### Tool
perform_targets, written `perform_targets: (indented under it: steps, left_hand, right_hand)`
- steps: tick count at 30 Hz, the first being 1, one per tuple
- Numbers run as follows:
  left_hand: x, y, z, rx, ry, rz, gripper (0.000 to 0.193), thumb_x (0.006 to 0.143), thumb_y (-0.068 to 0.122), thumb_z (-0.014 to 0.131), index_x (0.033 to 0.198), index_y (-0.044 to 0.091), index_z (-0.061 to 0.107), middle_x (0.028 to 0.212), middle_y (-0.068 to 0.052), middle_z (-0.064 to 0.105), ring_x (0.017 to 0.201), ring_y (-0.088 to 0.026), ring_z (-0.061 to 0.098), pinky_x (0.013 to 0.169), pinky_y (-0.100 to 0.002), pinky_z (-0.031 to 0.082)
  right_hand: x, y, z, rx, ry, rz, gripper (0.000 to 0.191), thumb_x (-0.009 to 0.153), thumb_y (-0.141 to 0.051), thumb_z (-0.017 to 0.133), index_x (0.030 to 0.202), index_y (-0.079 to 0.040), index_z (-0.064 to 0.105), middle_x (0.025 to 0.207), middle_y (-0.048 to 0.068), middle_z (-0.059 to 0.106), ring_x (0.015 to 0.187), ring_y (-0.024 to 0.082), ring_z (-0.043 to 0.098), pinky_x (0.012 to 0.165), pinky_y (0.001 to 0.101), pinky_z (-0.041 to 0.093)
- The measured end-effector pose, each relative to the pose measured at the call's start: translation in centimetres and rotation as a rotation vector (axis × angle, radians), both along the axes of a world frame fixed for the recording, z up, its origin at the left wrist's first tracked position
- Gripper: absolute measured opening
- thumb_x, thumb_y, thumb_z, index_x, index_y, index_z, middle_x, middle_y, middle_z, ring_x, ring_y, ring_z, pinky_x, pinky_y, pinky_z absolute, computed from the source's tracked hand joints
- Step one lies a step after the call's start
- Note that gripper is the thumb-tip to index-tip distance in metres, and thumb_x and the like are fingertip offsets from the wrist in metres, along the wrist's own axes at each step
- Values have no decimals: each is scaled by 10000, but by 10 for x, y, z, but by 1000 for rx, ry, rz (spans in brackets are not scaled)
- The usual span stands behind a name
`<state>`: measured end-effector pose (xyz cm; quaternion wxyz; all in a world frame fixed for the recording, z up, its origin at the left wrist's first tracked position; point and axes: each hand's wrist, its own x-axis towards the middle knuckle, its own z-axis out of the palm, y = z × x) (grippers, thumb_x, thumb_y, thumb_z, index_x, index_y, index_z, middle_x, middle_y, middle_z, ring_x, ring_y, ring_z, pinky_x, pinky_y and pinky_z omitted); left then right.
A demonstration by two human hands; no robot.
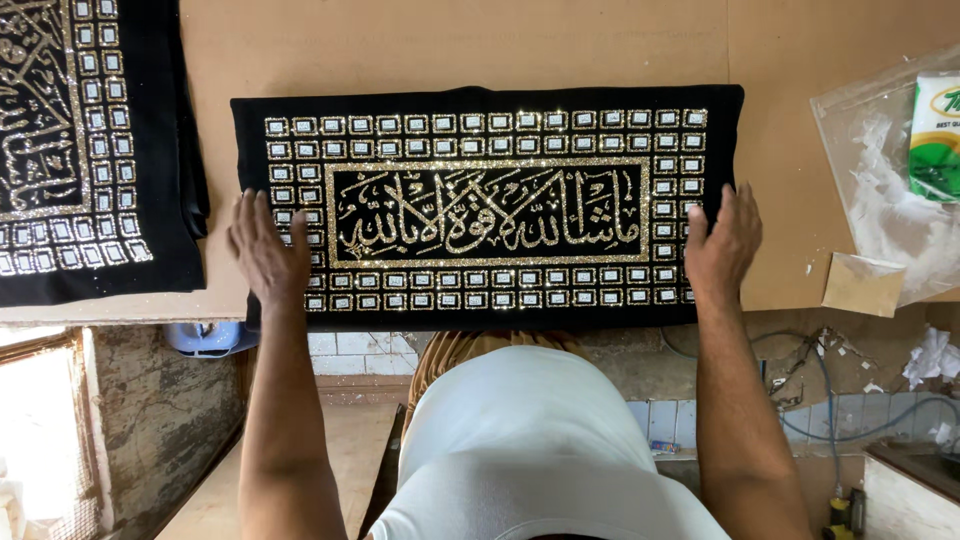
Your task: The person spreads white glue across a large cardboard sheet using a small flat spreader, then lays a black decorative fabric banner with gold calligraphy onto the glued board and presses it flat with both hands. They then spread glue on another cardboard sheet and place a second banner onto it, pressing it down.
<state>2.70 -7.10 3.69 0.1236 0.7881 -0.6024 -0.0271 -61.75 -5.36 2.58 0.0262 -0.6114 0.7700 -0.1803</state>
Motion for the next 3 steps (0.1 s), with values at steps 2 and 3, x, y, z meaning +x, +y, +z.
perform_targets:
  steps: [2, 3]
  left_hand:
    - [-11, -22, 1, 99, -24, -89, 913, 1040, 716, 333, 1609, 4, 281, 1690, -203, 266, 1578, -311, 184, 1278, -512, 99]
    - [-14, -34, 4, 145, -37, -135, 991, 1002, 768, 305, 1629, 6, 214, 1706, -199, 205, 1591, -296, 123, 1290, -488, 37]
  right_hand:
    - [13, -25, -2, 87, -20, 57, 765, 1108, -549, 517, 1627, -12, 347, 1720, 240, 231, 1593, 401, 230, 1290, 584, 148]
    - [19, -36, -2, 126, -31, 85, 850, 1081, -618, 488, 1649, -19, 283, 1743, 229, 151, 1613, 398, 173, 1302, 578, 113]
